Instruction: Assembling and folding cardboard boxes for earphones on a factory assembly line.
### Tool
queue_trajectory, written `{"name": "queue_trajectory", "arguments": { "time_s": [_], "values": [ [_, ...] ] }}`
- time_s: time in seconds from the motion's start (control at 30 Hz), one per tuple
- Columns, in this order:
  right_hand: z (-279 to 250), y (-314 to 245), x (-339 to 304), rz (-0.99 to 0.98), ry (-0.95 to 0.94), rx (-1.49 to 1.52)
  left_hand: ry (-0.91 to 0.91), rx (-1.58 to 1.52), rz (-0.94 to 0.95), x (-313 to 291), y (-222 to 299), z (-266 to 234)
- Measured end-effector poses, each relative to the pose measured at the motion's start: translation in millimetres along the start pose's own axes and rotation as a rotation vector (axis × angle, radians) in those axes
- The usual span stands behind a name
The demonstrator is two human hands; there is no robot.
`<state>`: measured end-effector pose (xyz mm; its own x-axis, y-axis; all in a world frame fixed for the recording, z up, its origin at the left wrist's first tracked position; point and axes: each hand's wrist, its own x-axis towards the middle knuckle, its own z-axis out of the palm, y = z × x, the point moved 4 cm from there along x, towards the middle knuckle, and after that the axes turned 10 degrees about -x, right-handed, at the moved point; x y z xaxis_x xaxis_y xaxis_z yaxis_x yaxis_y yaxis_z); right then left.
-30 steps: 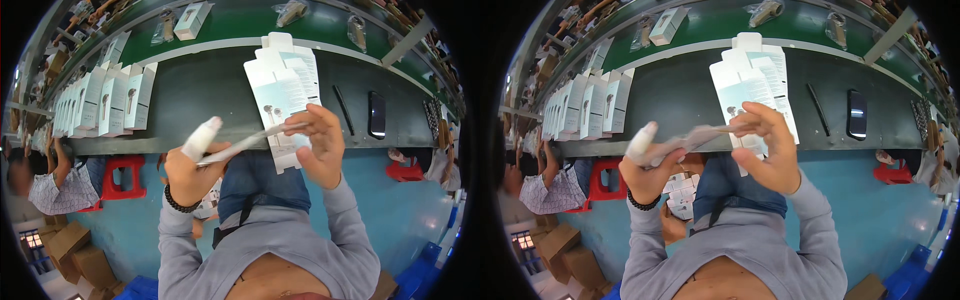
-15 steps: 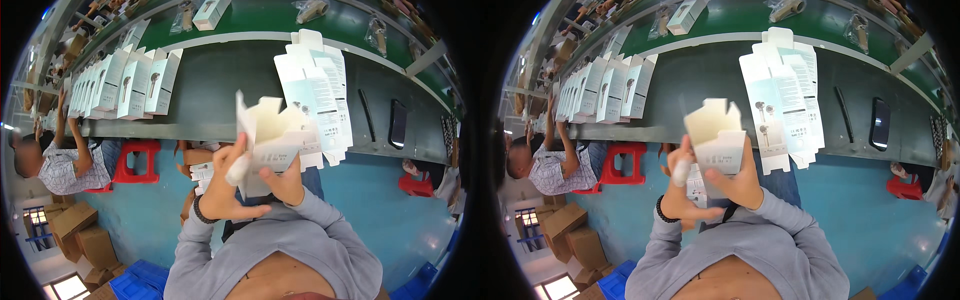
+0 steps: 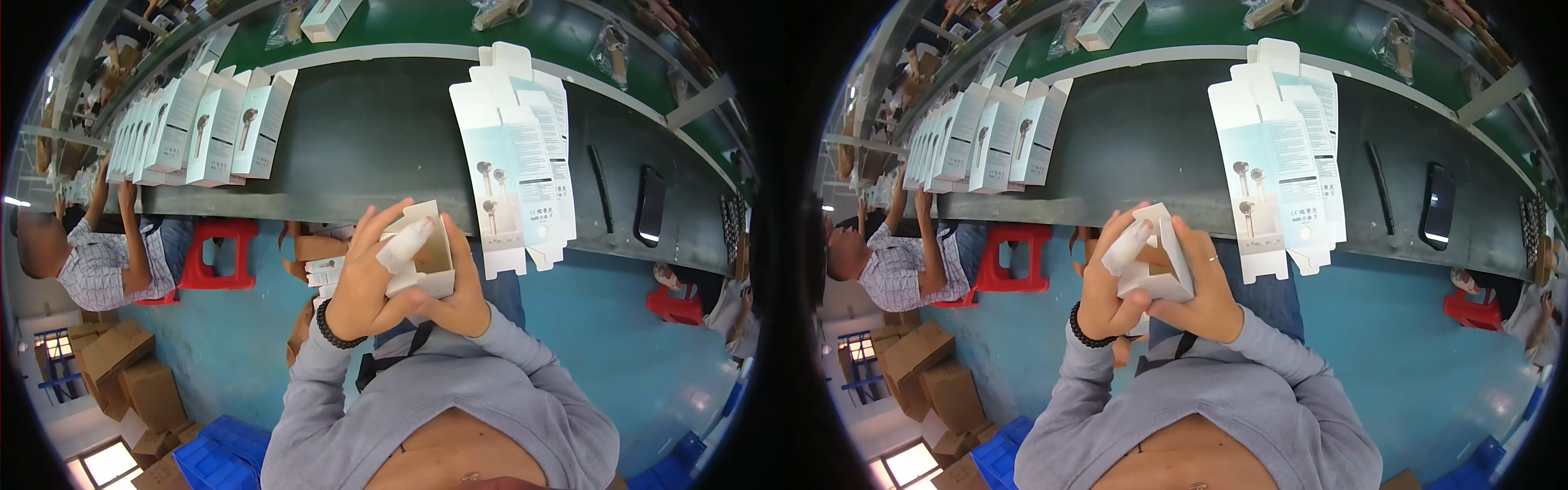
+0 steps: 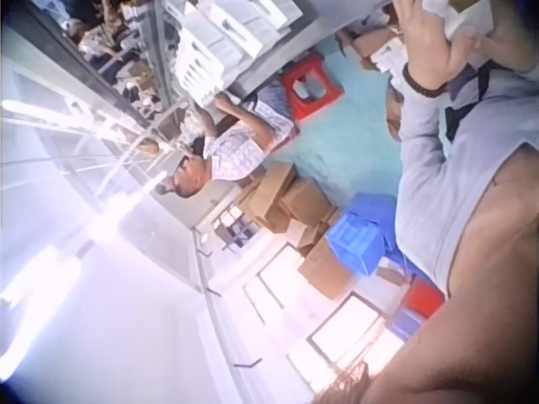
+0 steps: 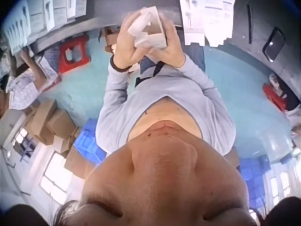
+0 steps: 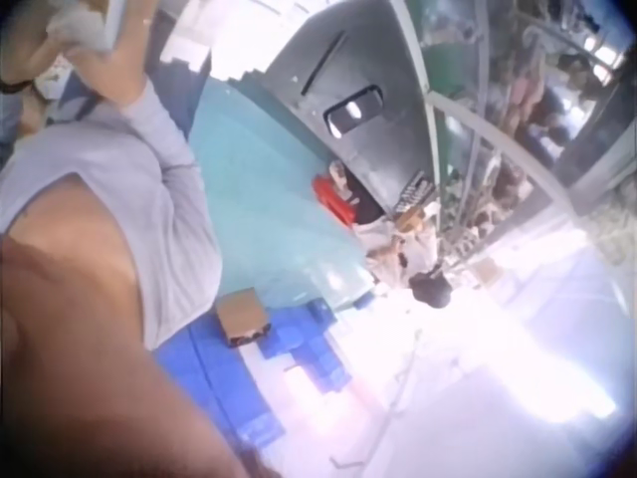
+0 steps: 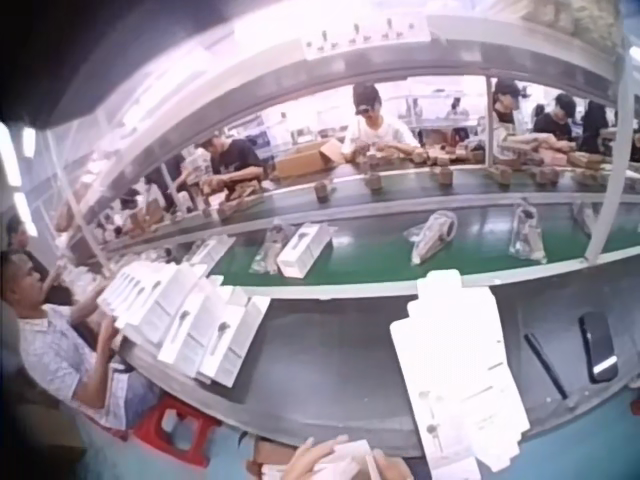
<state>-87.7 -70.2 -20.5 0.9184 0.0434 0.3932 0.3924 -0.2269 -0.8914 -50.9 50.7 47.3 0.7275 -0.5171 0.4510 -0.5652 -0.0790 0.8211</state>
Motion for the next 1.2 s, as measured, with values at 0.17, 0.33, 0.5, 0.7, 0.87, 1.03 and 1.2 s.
{"name": "queue_trajectory", "arguments": {
  "time_s": [0.17,0.33,0.5,0.7,0.87,1.03,1.2],
  "values": [
    [-0.4,-15.7,10.3,0.089,0.252,0.426,0.123,-0.292,0.070,-1.8,-9.6,12.1],
    [1.0,-14.0,17.3,-0.027,0.276,0.464,0.413,-0.466,0.084,-4.9,-14.6,17.8],
    [0.6,-2.9,14.6,-0.128,0.346,0.546,0.224,-0.259,0.202,-5.8,-15.2,13.9],
    [-2.1,-14.0,23.6,0.203,-0.003,0.431,0.262,-0.053,0.370,-9.6,-4.4,-1.3],
    [1.3,-3.2,25.4,0.323,-0.064,0.650,0.086,0.111,0.313,-6.7,-2.3,5.5],
    [1.3,-5.6,25.2,0.478,-0.027,0.644,0.194,-0.002,0.334,-6.0,-5.0,3.9],
    [14.3,-2.4,19.7,0.064,-0.209,0.069,0.439,-0.242,0.328,-8.0,0.9,-10.2]
  ]
}}
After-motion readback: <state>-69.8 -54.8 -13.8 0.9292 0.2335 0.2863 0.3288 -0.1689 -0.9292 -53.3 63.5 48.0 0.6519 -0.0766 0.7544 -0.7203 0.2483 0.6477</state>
